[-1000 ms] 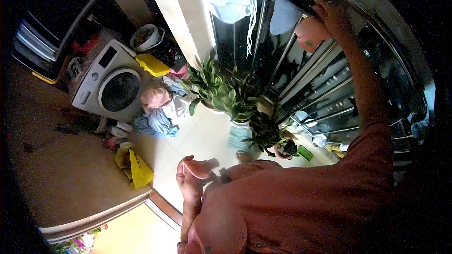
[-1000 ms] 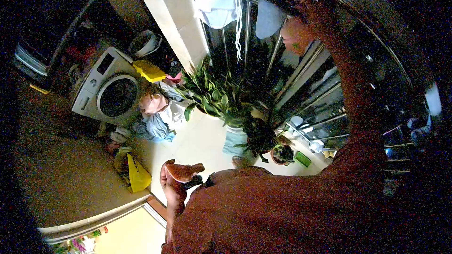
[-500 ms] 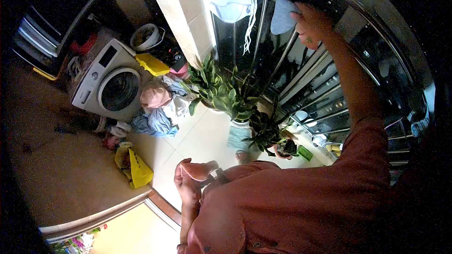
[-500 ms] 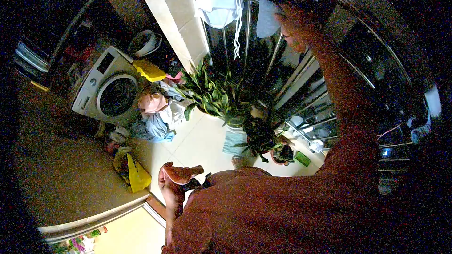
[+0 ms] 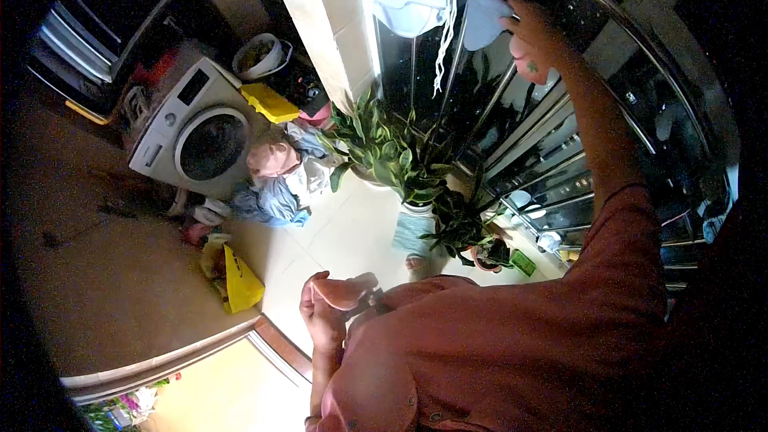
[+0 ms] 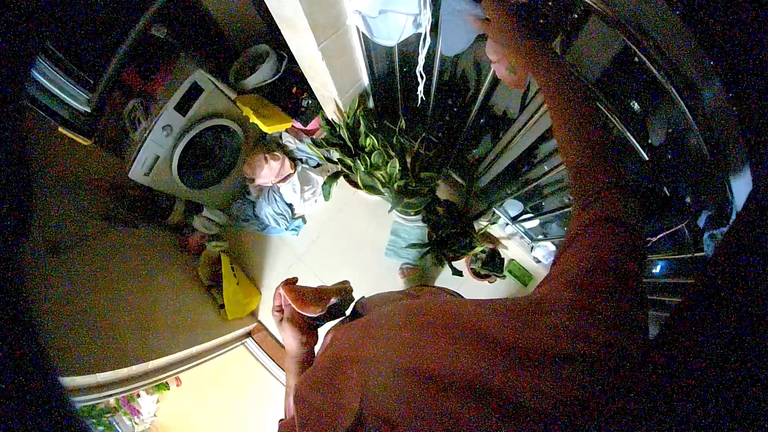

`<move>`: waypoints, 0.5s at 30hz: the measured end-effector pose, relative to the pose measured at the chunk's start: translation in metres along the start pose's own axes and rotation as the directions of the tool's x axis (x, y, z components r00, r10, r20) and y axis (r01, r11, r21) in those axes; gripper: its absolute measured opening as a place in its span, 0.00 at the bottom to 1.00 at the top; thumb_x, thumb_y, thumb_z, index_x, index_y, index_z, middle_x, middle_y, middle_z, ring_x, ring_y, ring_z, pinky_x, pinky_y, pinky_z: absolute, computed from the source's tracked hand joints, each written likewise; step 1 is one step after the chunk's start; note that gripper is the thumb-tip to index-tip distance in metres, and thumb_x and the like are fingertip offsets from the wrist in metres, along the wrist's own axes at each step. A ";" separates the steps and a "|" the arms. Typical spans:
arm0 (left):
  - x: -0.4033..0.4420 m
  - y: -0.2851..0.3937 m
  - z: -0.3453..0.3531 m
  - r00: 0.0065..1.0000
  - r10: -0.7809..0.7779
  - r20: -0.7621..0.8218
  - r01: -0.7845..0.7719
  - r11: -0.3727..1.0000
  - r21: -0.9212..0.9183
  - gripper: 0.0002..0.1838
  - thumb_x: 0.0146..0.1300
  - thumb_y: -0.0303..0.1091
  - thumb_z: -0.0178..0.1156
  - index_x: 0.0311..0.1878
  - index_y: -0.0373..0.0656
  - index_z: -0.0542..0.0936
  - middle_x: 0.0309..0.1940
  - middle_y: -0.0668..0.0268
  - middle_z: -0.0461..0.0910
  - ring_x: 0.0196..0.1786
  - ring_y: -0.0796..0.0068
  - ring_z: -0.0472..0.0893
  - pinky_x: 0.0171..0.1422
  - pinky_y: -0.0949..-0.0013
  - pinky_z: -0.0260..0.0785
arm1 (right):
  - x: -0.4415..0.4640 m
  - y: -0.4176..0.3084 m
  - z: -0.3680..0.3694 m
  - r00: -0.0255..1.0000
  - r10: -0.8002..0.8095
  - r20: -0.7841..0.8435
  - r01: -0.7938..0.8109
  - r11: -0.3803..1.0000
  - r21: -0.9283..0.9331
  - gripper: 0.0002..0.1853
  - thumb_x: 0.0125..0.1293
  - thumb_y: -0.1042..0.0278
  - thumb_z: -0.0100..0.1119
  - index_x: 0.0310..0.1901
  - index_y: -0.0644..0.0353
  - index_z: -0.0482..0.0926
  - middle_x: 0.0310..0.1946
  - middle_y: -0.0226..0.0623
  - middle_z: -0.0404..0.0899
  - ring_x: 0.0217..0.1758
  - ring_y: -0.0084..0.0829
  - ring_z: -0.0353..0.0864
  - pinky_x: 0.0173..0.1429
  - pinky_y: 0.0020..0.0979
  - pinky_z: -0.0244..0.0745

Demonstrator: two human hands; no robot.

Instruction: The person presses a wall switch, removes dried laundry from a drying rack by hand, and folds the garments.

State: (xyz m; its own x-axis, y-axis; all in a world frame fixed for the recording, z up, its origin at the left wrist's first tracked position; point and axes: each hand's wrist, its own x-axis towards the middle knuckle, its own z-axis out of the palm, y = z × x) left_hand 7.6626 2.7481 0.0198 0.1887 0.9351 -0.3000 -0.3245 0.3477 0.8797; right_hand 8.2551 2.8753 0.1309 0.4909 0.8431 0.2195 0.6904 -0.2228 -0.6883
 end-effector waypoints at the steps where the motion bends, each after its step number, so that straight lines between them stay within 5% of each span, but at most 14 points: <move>1: -0.001 0.000 -0.001 1.000 -0.020 -0.004 0.020 1.000 -0.008 0.17 0.67 0.43 0.52 0.50 0.39 0.72 0.34 0.61 0.78 0.35 0.66 0.80 0.39 0.63 0.77 | -0.004 0.015 -0.010 1.000 -0.025 -0.010 0.025 0.999 0.048 0.29 0.62 0.52 0.57 0.61 0.59 0.66 0.56 0.49 0.70 0.56 0.44 0.73 0.57 0.42 0.69; 4: -0.002 0.008 0.005 0.997 -0.079 -0.025 0.079 0.997 -0.017 0.18 0.67 0.43 0.52 0.50 0.39 0.72 0.34 0.61 0.78 0.35 0.67 0.80 0.38 0.64 0.77 | -0.013 0.037 -0.042 0.963 -0.258 0.079 0.263 0.834 -0.485 0.28 0.63 0.55 0.56 0.61 0.60 0.65 0.55 0.50 0.71 0.55 0.46 0.73 0.58 0.43 0.68; 7: -0.003 0.012 0.012 0.996 -0.078 -0.050 0.078 0.997 -0.001 0.20 0.65 0.45 0.55 0.51 0.39 0.72 0.34 0.61 0.77 0.34 0.68 0.80 0.37 0.65 0.77 | -0.055 0.039 -0.050 0.931 -0.365 -0.011 0.276 0.724 -0.633 0.26 0.62 0.59 0.58 0.60 0.59 0.67 0.52 0.48 0.73 0.53 0.45 0.74 0.56 0.44 0.70; 15: 0.000 0.019 0.014 0.995 -0.093 0.042 0.093 0.996 -0.008 0.20 0.64 0.45 0.56 0.50 0.38 0.72 0.33 0.62 0.77 0.33 0.69 0.79 0.37 0.65 0.76 | -0.134 0.034 -0.065 0.944 -0.310 -0.114 0.140 0.688 -0.712 0.24 0.61 0.63 0.59 0.57 0.58 0.69 0.52 0.44 0.73 0.49 0.38 0.75 0.53 0.39 0.71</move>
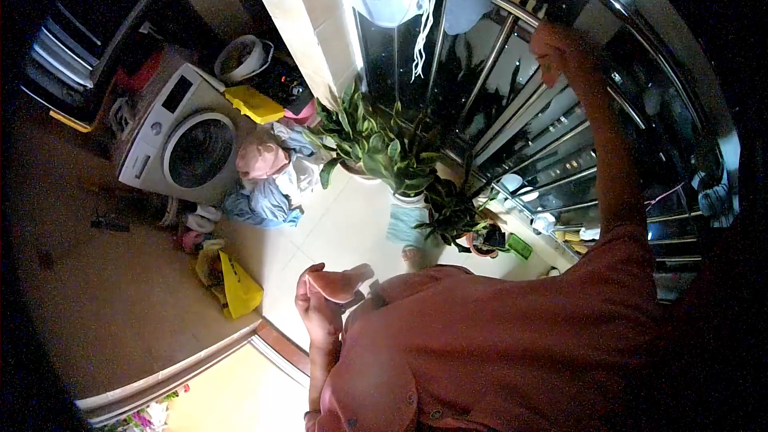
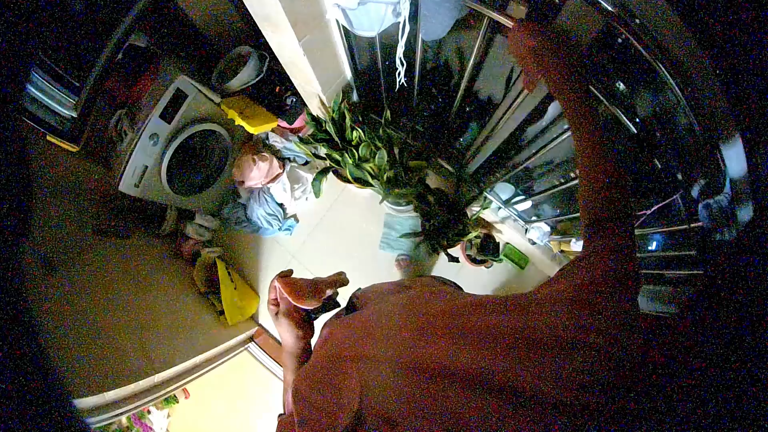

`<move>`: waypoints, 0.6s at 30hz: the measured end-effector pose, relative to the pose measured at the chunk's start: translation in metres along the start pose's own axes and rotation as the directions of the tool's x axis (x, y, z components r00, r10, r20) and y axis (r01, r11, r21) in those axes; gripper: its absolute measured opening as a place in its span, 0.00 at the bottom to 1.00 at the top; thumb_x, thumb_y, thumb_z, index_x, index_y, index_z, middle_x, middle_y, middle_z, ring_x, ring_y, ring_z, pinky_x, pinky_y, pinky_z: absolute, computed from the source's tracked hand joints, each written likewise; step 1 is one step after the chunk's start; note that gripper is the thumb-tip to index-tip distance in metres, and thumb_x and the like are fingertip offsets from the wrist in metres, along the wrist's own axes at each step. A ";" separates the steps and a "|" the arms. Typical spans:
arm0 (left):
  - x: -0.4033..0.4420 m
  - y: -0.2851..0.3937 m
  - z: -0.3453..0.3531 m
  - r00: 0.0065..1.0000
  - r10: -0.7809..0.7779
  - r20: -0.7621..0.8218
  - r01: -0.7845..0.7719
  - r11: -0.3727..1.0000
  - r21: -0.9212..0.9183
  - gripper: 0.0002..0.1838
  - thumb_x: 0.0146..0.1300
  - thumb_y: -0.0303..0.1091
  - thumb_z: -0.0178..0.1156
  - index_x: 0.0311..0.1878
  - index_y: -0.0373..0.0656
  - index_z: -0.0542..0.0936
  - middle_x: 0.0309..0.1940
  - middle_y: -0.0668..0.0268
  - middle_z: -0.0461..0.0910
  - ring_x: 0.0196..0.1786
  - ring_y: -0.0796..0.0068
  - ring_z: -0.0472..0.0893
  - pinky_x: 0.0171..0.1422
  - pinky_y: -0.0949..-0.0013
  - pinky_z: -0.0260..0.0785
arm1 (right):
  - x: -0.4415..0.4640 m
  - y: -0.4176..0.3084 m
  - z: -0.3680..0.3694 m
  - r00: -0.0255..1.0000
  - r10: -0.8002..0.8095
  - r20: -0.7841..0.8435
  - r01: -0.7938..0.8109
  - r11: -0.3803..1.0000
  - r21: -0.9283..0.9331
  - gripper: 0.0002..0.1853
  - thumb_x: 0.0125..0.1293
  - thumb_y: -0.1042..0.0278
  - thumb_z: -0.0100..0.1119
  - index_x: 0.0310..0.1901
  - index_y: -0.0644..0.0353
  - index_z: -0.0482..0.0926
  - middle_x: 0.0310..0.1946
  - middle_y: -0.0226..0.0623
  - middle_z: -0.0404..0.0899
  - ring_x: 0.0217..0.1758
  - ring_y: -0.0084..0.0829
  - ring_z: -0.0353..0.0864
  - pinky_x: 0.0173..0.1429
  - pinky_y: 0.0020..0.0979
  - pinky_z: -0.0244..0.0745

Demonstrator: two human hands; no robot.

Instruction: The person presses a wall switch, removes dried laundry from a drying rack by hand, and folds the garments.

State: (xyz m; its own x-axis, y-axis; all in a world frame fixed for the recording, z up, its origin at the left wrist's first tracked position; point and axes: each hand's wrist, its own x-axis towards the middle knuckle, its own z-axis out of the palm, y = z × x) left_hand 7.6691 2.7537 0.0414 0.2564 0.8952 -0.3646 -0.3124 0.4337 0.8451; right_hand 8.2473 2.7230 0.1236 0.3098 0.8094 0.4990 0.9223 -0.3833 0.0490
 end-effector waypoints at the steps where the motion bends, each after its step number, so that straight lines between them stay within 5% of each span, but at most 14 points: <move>1: -0.001 0.001 -0.001 1.000 0.001 0.001 -0.001 1.000 0.006 0.20 0.64 0.45 0.56 0.50 0.38 0.72 0.33 0.63 0.77 0.33 0.69 0.79 0.37 0.65 0.76 | -0.005 -0.002 -0.004 1.000 0.005 -0.007 -0.005 1.000 0.001 0.23 0.60 0.63 0.60 0.57 0.58 0.70 0.52 0.44 0.73 0.49 0.37 0.75 0.53 0.38 0.71; 3: 0.004 -0.005 -0.016 0.993 0.070 0.094 -0.077 0.994 0.075 0.18 0.67 0.41 0.53 0.52 0.36 0.72 0.38 0.63 0.76 0.40 0.72 0.77 0.45 0.67 0.74 | -0.015 -0.011 -0.009 0.999 0.002 -0.032 -0.001 1.000 0.007 0.23 0.60 0.64 0.60 0.56 0.58 0.70 0.52 0.43 0.73 0.48 0.35 0.76 0.53 0.37 0.72; 6: 0.017 -0.005 -0.019 0.974 0.200 0.101 -0.218 0.951 0.220 0.15 0.69 0.35 0.49 0.52 0.35 0.73 0.37 0.65 0.77 0.37 0.76 0.77 0.41 0.73 0.73 | -0.019 -0.040 -0.018 0.992 -0.036 -0.123 0.046 0.996 0.078 0.22 0.59 0.65 0.61 0.55 0.58 0.71 0.52 0.41 0.73 0.47 0.33 0.76 0.52 0.35 0.72; 10: 0.024 0.025 -0.008 0.960 0.248 0.132 -0.280 0.891 0.358 0.13 0.67 0.31 0.51 0.51 0.36 0.76 0.37 0.67 0.78 0.38 0.81 0.76 0.42 0.78 0.70 | -0.040 -0.139 -0.026 0.993 -0.063 -0.105 0.105 0.880 0.464 0.21 0.58 0.67 0.62 0.54 0.57 0.73 0.53 0.39 0.73 0.46 0.29 0.77 0.50 0.32 0.73; 12: 0.030 0.029 -0.006 0.933 0.319 0.164 -0.359 0.828 0.432 0.10 0.67 0.28 0.51 0.46 0.33 0.77 0.36 0.68 0.79 0.38 0.80 0.76 0.46 0.76 0.68 | -0.068 -0.209 -0.005 0.964 -0.210 0.160 0.011 0.637 0.770 0.21 0.58 0.68 0.62 0.54 0.57 0.73 0.53 0.38 0.73 0.45 0.27 0.77 0.50 0.31 0.73; 13: 0.029 0.034 -0.001 0.929 0.328 0.171 -0.370 0.822 0.433 0.12 0.67 0.31 0.52 0.47 0.33 0.77 0.35 0.67 0.79 0.36 0.79 0.77 0.44 0.76 0.69 | -0.089 -0.240 0.018 0.889 -0.390 0.240 -0.068 0.405 0.912 0.24 0.56 0.67 0.64 0.55 0.58 0.72 0.56 0.39 0.71 0.54 0.31 0.74 0.55 0.33 0.71; 14: 0.027 0.042 0.006 0.887 0.388 0.252 -0.462 0.704 0.540 0.10 0.66 0.30 0.54 0.45 0.34 0.78 0.30 0.68 0.80 0.31 0.81 0.76 0.38 0.77 0.69 | -0.102 -0.281 0.021 0.834 -0.527 0.163 -0.028 0.254 0.967 0.29 0.55 0.65 0.66 0.58 0.58 0.69 0.58 0.39 0.69 0.61 0.34 0.68 0.63 0.33 0.63; 16: 0.034 0.046 0.011 0.706 0.573 0.416 -0.656 0.307 0.690 0.06 0.60 0.28 0.59 0.38 0.38 0.81 0.22 0.64 0.81 0.22 0.81 0.77 0.28 0.77 0.69 | -0.136 -0.354 0.030 0.759 -0.633 0.153 -0.281 -0.107 0.954 0.41 0.51 0.65 0.70 0.65 0.61 0.59 0.61 0.43 0.65 0.65 0.33 0.64 0.68 0.33 0.56; 17: 0.036 0.045 0.008 0.787 0.514 0.341 -0.580 0.428 0.693 0.06 0.59 0.28 0.59 0.37 0.39 0.82 0.23 0.62 0.81 0.23 0.80 0.78 0.28 0.76 0.69 | -0.145 -0.380 0.024 0.792 -0.610 0.003 -0.101 -0.126 0.987 0.42 0.50 0.69 0.71 0.65 0.63 0.58 0.59 0.42 0.67 0.61 0.29 0.66 0.64 0.32 0.61; 18: 0.037 0.047 0.001 0.858 0.440 0.263 -0.487 0.541 0.686 0.05 0.57 0.27 0.60 0.37 0.39 0.82 0.23 0.61 0.81 0.23 0.79 0.79 0.29 0.76 0.70 | -0.153 -0.398 0.029 0.783 -0.616 0.082 -0.272 -0.220 0.937 0.39 0.49 0.74 0.71 0.62 0.63 0.62 0.53 0.38 0.71 0.54 0.26 0.71 0.56 0.30 0.67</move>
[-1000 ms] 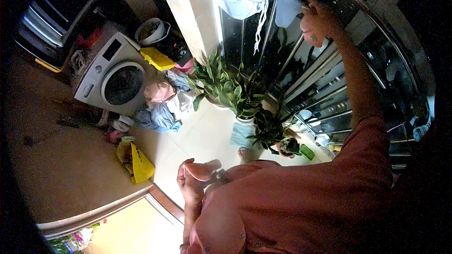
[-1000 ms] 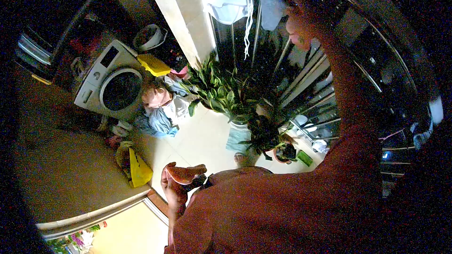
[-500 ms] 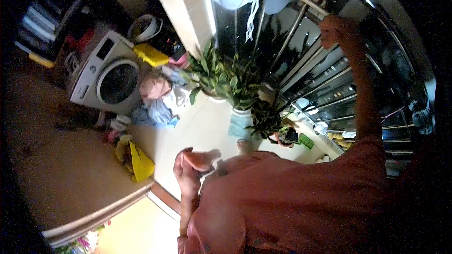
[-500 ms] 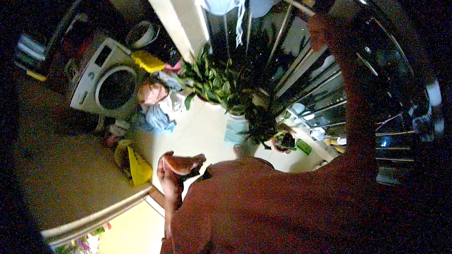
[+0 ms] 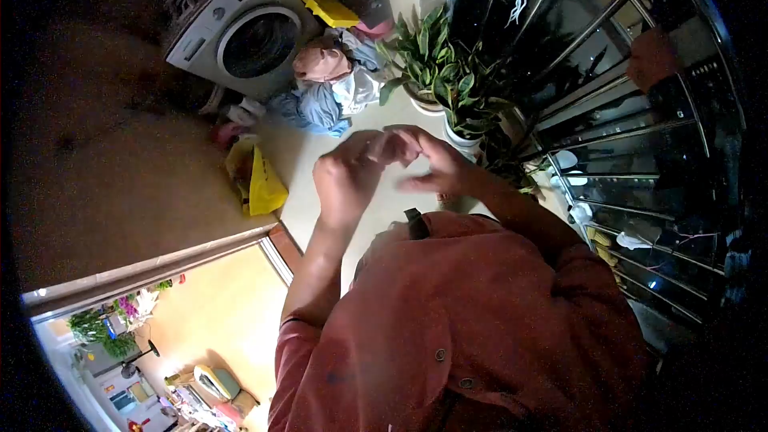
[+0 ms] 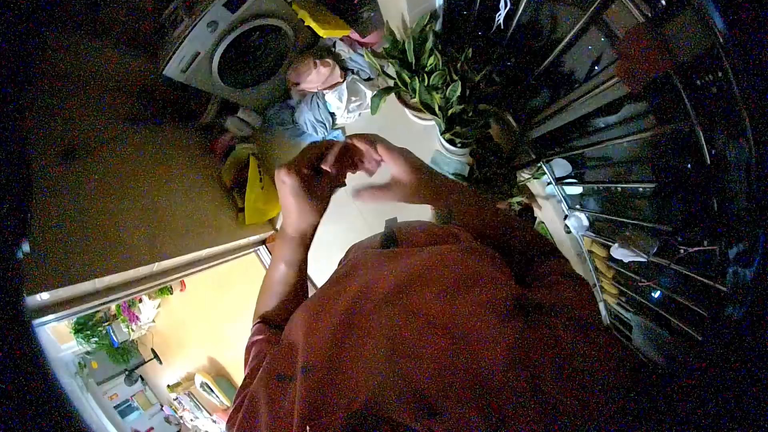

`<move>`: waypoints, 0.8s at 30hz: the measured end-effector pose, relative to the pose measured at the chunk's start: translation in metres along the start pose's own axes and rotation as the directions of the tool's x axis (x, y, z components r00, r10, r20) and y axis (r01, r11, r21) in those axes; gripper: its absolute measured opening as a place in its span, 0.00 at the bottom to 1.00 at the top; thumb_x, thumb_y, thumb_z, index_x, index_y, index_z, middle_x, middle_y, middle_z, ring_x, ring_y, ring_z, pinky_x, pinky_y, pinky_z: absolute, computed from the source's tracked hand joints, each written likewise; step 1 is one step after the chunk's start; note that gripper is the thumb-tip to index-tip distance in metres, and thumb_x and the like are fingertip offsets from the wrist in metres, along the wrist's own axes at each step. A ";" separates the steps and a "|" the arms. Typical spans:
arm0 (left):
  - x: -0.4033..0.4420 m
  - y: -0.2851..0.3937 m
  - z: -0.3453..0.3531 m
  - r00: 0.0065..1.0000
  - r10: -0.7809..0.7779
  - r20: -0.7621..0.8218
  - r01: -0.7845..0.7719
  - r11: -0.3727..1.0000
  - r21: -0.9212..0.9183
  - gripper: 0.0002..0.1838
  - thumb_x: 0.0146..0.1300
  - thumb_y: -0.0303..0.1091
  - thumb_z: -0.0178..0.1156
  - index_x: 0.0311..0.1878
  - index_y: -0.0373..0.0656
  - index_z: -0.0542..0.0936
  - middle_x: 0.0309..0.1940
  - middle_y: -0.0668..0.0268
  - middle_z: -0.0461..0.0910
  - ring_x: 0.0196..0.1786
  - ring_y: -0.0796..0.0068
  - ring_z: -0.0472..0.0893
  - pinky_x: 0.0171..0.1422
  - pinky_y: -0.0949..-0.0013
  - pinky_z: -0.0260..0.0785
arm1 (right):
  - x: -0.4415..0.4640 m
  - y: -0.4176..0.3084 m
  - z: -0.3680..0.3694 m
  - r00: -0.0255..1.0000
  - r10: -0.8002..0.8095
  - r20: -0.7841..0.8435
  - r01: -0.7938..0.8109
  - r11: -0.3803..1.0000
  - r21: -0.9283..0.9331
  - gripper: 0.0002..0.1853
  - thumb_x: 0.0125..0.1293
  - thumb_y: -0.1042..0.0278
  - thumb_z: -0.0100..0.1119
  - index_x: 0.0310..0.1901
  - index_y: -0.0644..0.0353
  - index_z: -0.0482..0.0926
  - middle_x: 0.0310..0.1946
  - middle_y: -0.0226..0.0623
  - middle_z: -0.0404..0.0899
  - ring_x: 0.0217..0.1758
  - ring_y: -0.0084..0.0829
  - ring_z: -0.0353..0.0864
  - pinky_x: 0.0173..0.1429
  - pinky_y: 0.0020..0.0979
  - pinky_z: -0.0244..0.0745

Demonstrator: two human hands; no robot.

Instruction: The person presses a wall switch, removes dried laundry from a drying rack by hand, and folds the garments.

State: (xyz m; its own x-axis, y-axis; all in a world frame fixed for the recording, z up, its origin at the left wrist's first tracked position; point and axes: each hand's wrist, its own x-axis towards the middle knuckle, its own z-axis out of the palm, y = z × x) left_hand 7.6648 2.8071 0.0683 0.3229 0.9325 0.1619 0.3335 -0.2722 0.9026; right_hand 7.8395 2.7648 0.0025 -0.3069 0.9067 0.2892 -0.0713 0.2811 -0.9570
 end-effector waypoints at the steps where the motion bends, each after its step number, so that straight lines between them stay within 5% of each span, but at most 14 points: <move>1: 0.001 0.007 -0.010 0.998 -0.057 0.012 0.056 0.997 0.055 0.05 0.56 0.27 0.61 0.36 0.39 0.82 0.23 0.60 0.80 0.24 0.79 0.79 0.29 0.76 0.70 | 0.002 0.037 0.013 0.989 0.026 -0.143 -0.028 1.000 -0.010 0.29 0.54 0.71 0.67 0.57 0.65 0.67 0.43 0.32 0.75 0.43 0.23 0.75 0.45 0.27 0.71; 3: 0.004 -0.004 -0.028 0.997 -0.071 0.032 0.062 0.968 0.241 0.05 0.58 0.28 0.59 0.35 0.38 0.81 0.21 0.62 0.80 0.25 0.80 0.78 0.30 0.76 0.70 | 0.020 0.001 0.004 0.924 0.382 -0.010 -0.358 0.875 0.325 0.17 0.63 0.69 0.57 0.52 0.63 0.71 0.37 0.27 0.75 0.39 0.17 0.72 0.42 0.22 0.69; 4: 0.003 -0.018 -0.032 0.999 -0.051 0.004 0.050 0.991 0.126 0.06 0.60 0.30 0.58 0.35 0.39 0.81 0.21 0.63 0.79 0.23 0.80 0.76 0.29 0.76 0.69 | 0.018 0.016 0.004 0.925 0.378 -0.037 -0.325 0.838 0.439 0.14 0.66 0.66 0.54 0.49 0.63 0.74 0.32 0.26 0.76 0.37 0.17 0.73 0.40 0.22 0.69; 5: 0.002 -0.022 -0.035 0.999 -0.034 -0.025 0.034 0.999 0.007 0.08 0.62 0.32 0.57 0.35 0.39 0.81 0.20 0.65 0.78 0.22 0.80 0.75 0.28 0.75 0.68 | 0.022 0.009 -0.003 0.872 0.489 -0.029 -0.462 0.840 0.283 0.14 0.66 0.66 0.54 0.50 0.64 0.74 0.36 0.29 0.77 0.40 0.18 0.74 0.43 0.23 0.71; 7: 0.001 -0.015 -0.041 0.930 -0.367 0.013 0.344 0.860 -0.377 0.10 0.64 0.36 0.56 0.36 0.39 0.80 0.21 0.67 0.78 0.22 0.79 0.74 0.29 0.75 0.68 | 0.028 -0.011 0.001 0.793 0.591 -0.146 -0.535 0.791 0.298 0.14 0.66 0.67 0.54 0.50 0.63 0.74 0.40 0.31 0.78 0.43 0.20 0.76 0.48 0.24 0.72; 8: 0.000 -0.013 -0.043 0.859 -0.507 0.080 0.463 0.700 -0.544 0.12 0.65 0.38 0.55 0.37 0.39 0.80 0.22 0.67 0.78 0.23 0.78 0.74 0.29 0.75 0.68 | 0.026 -0.004 -0.005 0.867 0.498 -0.036 -0.466 0.833 0.299 0.14 0.65 0.69 0.56 0.50 0.63 0.73 0.43 0.33 0.77 0.45 0.21 0.76 0.51 0.25 0.72; 11: -0.001 -0.022 -0.045 0.853 -0.506 0.126 0.407 0.495 -0.768 0.14 0.68 0.43 0.51 0.46 0.44 0.78 0.34 0.66 0.79 0.30 0.77 0.77 0.33 0.73 0.72 | 0.028 0.024 0.005 0.942 0.170 -0.288 -0.144 0.984 0.109 0.13 0.65 0.70 0.55 0.50 0.63 0.72 0.42 0.33 0.77 0.46 0.21 0.76 0.51 0.25 0.72; 12: -0.002 -0.028 -0.052 0.847 -0.497 0.189 0.434 0.441 -0.785 0.16 0.69 0.47 0.48 0.48 0.46 0.75 0.35 0.67 0.78 0.30 0.75 0.77 0.34 0.70 0.72 | 0.023 0.022 0.001 0.914 0.260 -0.312 -0.253 0.965 0.062 0.11 0.66 0.71 0.53 0.49 0.64 0.71 0.40 0.32 0.77 0.44 0.20 0.75 0.49 0.24 0.72; 13: -0.006 -0.030 -0.051 0.836 -0.507 0.211 0.431 0.367 -0.825 0.17 0.69 0.47 0.48 0.49 0.43 0.75 0.34 0.66 0.78 0.31 0.74 0.77 0.34 0.72 0.71 | 0.018 0.023 0.005 0.898 0.187 -0.399 -0.155 0.982 0.112 0.08 0.67 0.70 0.51 0.45 0.64 0.72 0.35 0.31 0.76 0.39 0.19 0.74 0.44 0.22 0.70; 15: -0.008 -0.003 -0.048 0.813 -0.521 0.260 0.416 0.209 -0.885 0.20 0.69 0.46 0.48 0.49 0.38 0.74 0.33 0.64 0.79 0.32 0.74 0.77 0.34 0.76 0.69 | 0.012 0.021 0.008 0.880 0.357 -0.313 -0.282 0.923 0.260 0.08 0.68 0.66 0.50 0.38 0.63 0.74 0.29 0.29 0.75 0.31 0.19 0.73 0.39 0.21 0.69; 18: -0.015 -0.021 -0.047 0.823 -0.507 0.258 0.434 0.266 -0.861 0.20 0.69 0.49 0.46 0.52 0.43 0.72 0.36 0.62 0.78 0.33 0.70 0.78 0.33 0.68 0.73 | 0.015 0.016 0.026 0.805 0.590 0.061 -0.584 0.771 0.255 0.16 0.69 0.58 0.48 0.31 0.61 0.78 0.23 0.29 0.76 0.26 0.20 0.73 0.35 0.23 0.70; 21: -0.016 -0.023 -0.046 0.828 -0.485 0.283 0.415 0.190 -0.890 0.20 0.69 0.51 0.45 0.51 0.47 0.72 0.39 0.64 0.78 0.34 0.70 0.79 0.35 0.65 0.75 | 0.016 0.026 0.060 0.846 0.529 -0.063 -0.507 0.836 0.210 0.19 0.68 0.58 0.49 0.52 0.64 0.74 0.36 0.30 0.79 0.38 0.20 0.76 0.44 0.26 0.72; 24: -0.015 -0.017 -0.047 0.841 -0.454 0.294 0.395 0.144 -0.907 0.20 0.69 0.53 0.44 0.51 0.48 0.73 0.40 0.66 0.78 0.37 0.71 0.79 0.40 0.68 0.74 | 0.027 0.031 0.062 0.956 0.292 0.037 -0.272 0.831 0.485 0.20 0.66 0.62 0.53 0.56 0.63 0.71 0.40 0.29 0.79 0.43 0.20 0.75 0.48 0.26 0.71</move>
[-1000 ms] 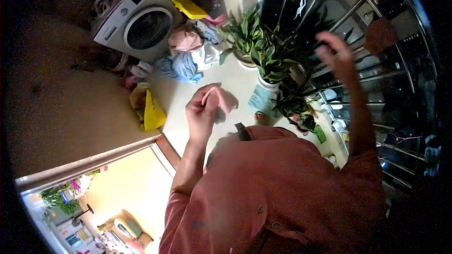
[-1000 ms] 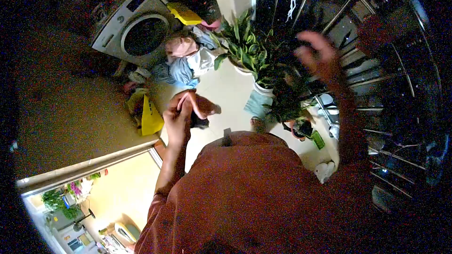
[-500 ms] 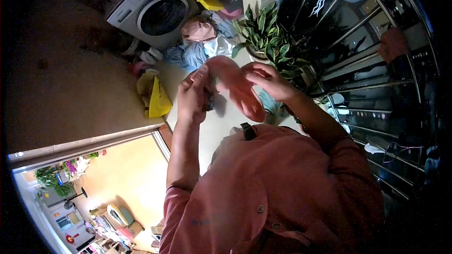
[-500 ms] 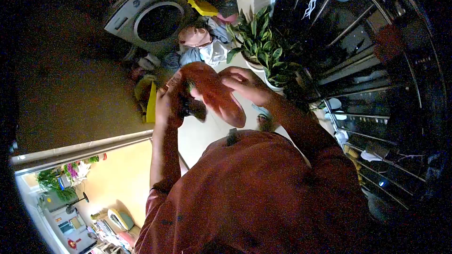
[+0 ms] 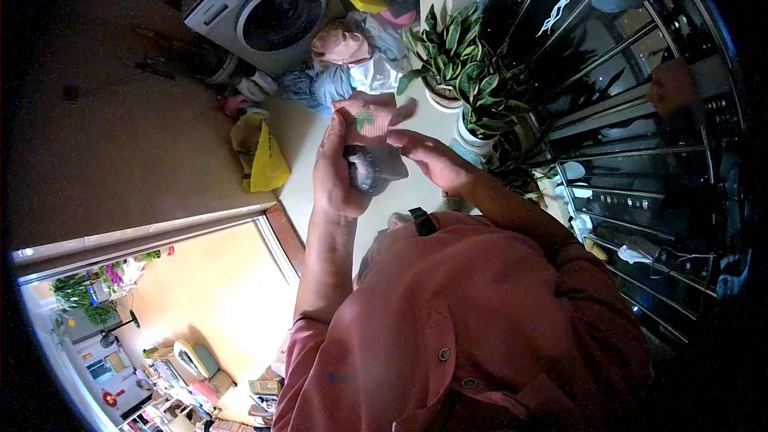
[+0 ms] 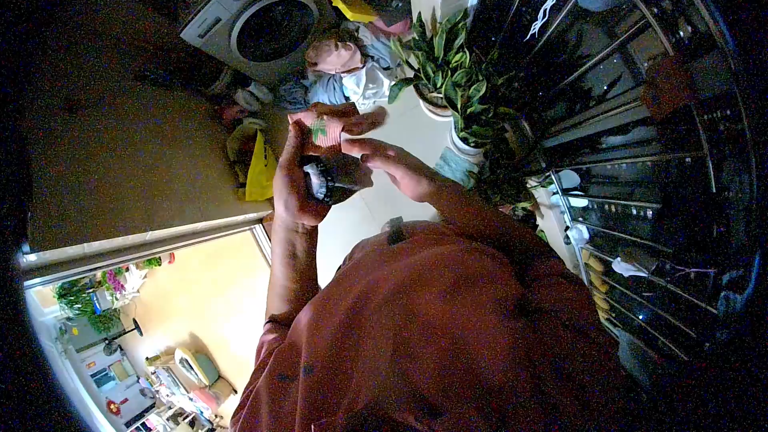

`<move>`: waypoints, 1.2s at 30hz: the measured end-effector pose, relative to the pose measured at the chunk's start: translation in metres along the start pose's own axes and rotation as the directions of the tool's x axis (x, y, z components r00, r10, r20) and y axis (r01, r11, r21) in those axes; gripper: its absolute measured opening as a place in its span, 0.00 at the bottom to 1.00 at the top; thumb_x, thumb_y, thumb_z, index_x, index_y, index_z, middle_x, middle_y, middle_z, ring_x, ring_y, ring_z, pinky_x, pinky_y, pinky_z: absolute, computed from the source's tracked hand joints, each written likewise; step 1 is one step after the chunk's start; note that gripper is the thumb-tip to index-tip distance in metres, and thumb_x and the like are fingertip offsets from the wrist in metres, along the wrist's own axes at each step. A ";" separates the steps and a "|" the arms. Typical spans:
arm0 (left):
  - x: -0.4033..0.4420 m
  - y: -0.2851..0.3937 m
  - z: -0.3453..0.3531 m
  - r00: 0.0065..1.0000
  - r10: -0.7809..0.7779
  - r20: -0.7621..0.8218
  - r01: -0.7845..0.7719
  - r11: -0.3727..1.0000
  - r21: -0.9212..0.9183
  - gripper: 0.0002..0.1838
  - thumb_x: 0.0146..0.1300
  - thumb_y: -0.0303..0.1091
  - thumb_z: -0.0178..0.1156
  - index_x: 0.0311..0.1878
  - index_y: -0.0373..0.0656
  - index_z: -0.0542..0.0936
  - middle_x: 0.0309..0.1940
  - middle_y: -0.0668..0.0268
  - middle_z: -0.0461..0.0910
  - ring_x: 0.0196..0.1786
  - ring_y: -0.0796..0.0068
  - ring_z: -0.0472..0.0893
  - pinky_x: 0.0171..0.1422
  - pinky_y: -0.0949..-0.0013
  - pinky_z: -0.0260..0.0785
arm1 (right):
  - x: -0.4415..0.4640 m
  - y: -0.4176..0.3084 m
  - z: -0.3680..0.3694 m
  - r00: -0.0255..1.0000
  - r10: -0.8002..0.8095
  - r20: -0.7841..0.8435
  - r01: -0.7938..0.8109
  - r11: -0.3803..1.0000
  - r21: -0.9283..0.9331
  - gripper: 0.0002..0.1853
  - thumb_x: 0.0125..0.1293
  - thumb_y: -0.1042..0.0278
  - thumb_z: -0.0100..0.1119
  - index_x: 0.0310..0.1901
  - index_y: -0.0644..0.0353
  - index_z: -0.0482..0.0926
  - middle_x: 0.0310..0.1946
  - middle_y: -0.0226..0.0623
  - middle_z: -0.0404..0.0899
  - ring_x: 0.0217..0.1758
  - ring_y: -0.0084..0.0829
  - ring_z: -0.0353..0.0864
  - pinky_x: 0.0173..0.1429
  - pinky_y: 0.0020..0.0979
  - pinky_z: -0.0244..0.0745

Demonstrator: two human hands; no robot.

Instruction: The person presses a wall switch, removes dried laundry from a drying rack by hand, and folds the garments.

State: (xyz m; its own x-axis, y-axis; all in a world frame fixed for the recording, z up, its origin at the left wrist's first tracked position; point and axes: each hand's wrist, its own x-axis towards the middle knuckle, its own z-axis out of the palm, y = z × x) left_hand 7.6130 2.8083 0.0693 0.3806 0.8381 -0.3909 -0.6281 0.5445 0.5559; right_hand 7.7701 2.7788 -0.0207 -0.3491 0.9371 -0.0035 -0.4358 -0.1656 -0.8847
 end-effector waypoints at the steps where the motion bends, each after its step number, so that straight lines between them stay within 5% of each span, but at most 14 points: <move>1: 0.001 0.000 0.001 0.999 0.040 0.001 -0.040 0.999 0.008 0.20 0.69 0.53 0.44 0.51 0.49 0.73 0.41 0.66 0.78 0.38 0.71 0.79 0.41 0.68 0.74 | 0.002 -0.002 -0.001 0.998 -0.016 0.065 0.013 0.999 0.045 0.21 0.65 0.64 0.55 0.57 0.63 0.70 0.40 0.29 0.78 0.44 0.19 0.75 0.49 0.25 0.71; 4: 0.003 0.006 -0.016 0.990 0.133 -0.043 -0.130 0.990 0.055 0.21 0.69 0.53 0.44 0.52 0.47 0.72 0.42 0.64 0.78 0.42 0.71 0.78 0.45 0.67 0.73 | -0.004 -0.035 0.001 0.955 0.272 0.121 -0.237 0.940 -0.247 0.21 0.62 0.70 0.58 0.57 0.63 0.70 0.39 0.29 0.78 0.45 0.19 0.75 0.51 0.25 0.70; 5: 0.001 0.009 -0.016 0.989 0.136 -0.056 -0.132 0.989 0.062 0.20 0.70 0.51 0.44 0.52 0.46 0.72 0.42 0.62 0.79 0.42 0.72 0.79 0.47 0.67 0.73 | -0.004 -0.034 0.003 0.985 0.145 0.098 -0.116 0.960 -0.256 0.17 0.62 0.69 0.58 0.53 0.63 0.71 0.37 0.28 0.78 0.42 0.19 0.76 0.49 0.26 0.72; 8: 0.006 0.005 -0.016 0.969 0.245 0.004 -0.245 0.968 0.061 0.21 0.70 0.51 0.44 0.50 0.44 0.73 0.40 0.62 0.80 0.43 0.72 0.79 0.46 0.67 0.73 | -0.010 -0.047 0.009 0.981 0.189 -0.043 -0.185 0.979 0.089 0.17 0.61 0.61 0.61 0.49 0.58 0.73 0.35 0.28 0.78 0.40 0.21 0.75 0.44 0.22 0.69; 11: 0.012 0.002 -0.036 0.905 0.426 0.024 -0.399 0.825 0.400 0.21 0.70 0.50 0.44 0.50 0.43 0.74 0.42 0.62 0.80 0.42 0.75 0.78 0.47 0.71 0.70 | -0.015 -0.046 -0.002 0.967 0.251 -0.044 -0.251 0.968 0.020 0.18 0.62 0.59 0.60 0.51 0.56 0.72 0.35 0.27 0.76 0.37 0.20 0.73 0.40 0.20 0.68; 12: -0.005 0.004 -0.019 0.891 0.439 -0.120 -0.287 0.746 0.600 0.19 0.70 0.47 0.45 0.48 0.41 0.76 0.41 0.64 0.80 0.40 0.76 0.77 0.48 0.73 0.67 | -0.017 -0.049 0.001 0.970 0.224 -0.096 -0.221 0.974 0.043 0.18 0.62 0.58 0.59 0.51 0.55 0.72 0.35 0.27 0.75 0.35 0.18 0.72 0.38 0.19 0.66; 14: -0.002 -0.005 -0.036 0.839 0.544 -0.013 -0.350 0.558 0.752 0.16 0.68 0.42 0.50 0.45 0.37 0.78 0.39 0.67 0.80 0.41 0.76 0.75 0.49 0.72 0.64 | -0.027 -0.084 0.005 0.963 0.237 -0.127 -0.250 0.963 -0.098 0.19 0.63 0.59 0.58 0.53 0.56 0.71 0.37 0.27 0.75 0.38 0.18 0.71 0.42 0.19 0.65; 16: 0.000 -0.009 -0.074 0.705 0.623 0.339 -0.391 -0.058 0.918 0.13 0.66 0.35 0.51 0.45 0.36 0.78 0.36 0.61 0.78 0.37 0.71 0.75 0.49 0.70 0.65 | -0.034 -0.075 -0.012 0.956 0.218 -0.198 -0.225 0.974 -0.014 0.18 0.64 0.60 0.56 0.52 0.58 0.70 0.39 0.27 0.74 0.42 0.18 0.70 0.46 0.20 0.64; 17: -0.004 -0.013 -0.078 0.674 0.612 0.414 -0.392 -0.178 0.902 0.11 0.64 0.32 0.51 0.44 0.37 0.78 0.35 0.60 0.78 0.33 0.69 0.74 0.45 0.70 0.66 | -0.039 -0.091 -0.016 0.947 0.223 -0.231 -0.242 0.968 -0.059 0.16 0.65 0.60 0.55 0.50 0.58 0.71 0.39 0.28 0.75 0.44 0.20 0.70 0.48 0.22 0.65; 19: -0.015 -0.026 -0.077 0.873 0.471 0.122 -0.334 0.398 0.854 0.13 0.67 0.35 0.50 0.41 0.33 0.78 0.29 0.64 0.79 0.29 0.76 0.74 0.39 0.74 0.66 | -0.049 -0.109 -0.033 0.943 0.162 -0.291 -0.176 0.984 -0.021 0.13 0.66 0.60 0.54 0.46 0.58 0.73 0.39 0.30 0.76 0.45 0.22 0.73 0.49 0.26 0.68; 21: -0.023 -0.035 -0.071 0.930 0.346 0.125 -0.323 0.604 0.728 0.16 0.70 0.35 0.46 0.40 0.31 0.77 0.26 0.64 0.79 0.29 0.80 0.74 0.35 0.76 0.66 | -0.061 -0.116 -0.060 0.939 0.029 -0.342 0.016 0.992 0.127 0.11 0.66 0.60 0.53 0.44 0.56 0.76 0.40 0.31 0.78 0.44 0.25 0.77 0.49 0.30 0.73; 26: -0.034 -0.062 -0.113 0.962 0.271 0.025 -0.204 0.656 0.727 0.16 0.69 0.37 0.48 0.39 0.32 0.78 0.32 0.61 0.80 0.34 0.76 0.77 0.37 0.74 0.69 | -0.092 -0.204 -0.146 0.851 -0.371 -0.372 0.396 0.918 -0.009 0.20 0.69 0.54 0.45 0.53 0.60 0.73 0.51 0.37 0.77 0.54 0.29 0.75 0.61 0.35 0.67; 28: -0.040 -0.061 -0.093 0.965 0.256 -0.057 -0.136 0.676 0.724 0.16 0.69 0.37 0.48 0.39 0.32 0.78 0.32 0.61 0.80 0.34 0.76 0.78 0.38 0.74 0.70 | -0.094 -0.269 -0.134 0.637 -0.474 -0.607 0.416 0.875 -0.247 0.15 0.66 0.60 0.52 0.49 0.58 0.75 0.44 0.35 0.79 0.46 0.32 0.78 0.52 0.35 0.72; 36: -0.024 -0.076 -0.082 0.958 0.282 -0.049 -0.145 0.628 0.765 0.20 0.68 0.44 0.51 0.42 0.31 0.77 0.31 0.59 0.80 0.31 0.71 0.79 0.36 0.68 0.74 | -0.108 -0.384 -0.257 0.430 -0.600 -0.675 0.451 0.790 -0.415 0.14 0.65 0.60 0.51 0.46 0.58 0.76 0.41 0.38 0.79 0.44 0.35 0.79 0.49 0.37 0.74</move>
State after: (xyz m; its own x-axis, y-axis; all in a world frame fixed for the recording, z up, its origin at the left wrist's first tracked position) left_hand 7.5958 2.7440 -0.0231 0.1544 0.9547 -0.2543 0.0699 0.2462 0.9667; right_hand 8.1883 2.8198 0.1994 0.6712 0.7095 0.2146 -0.1573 0.4193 -0.8941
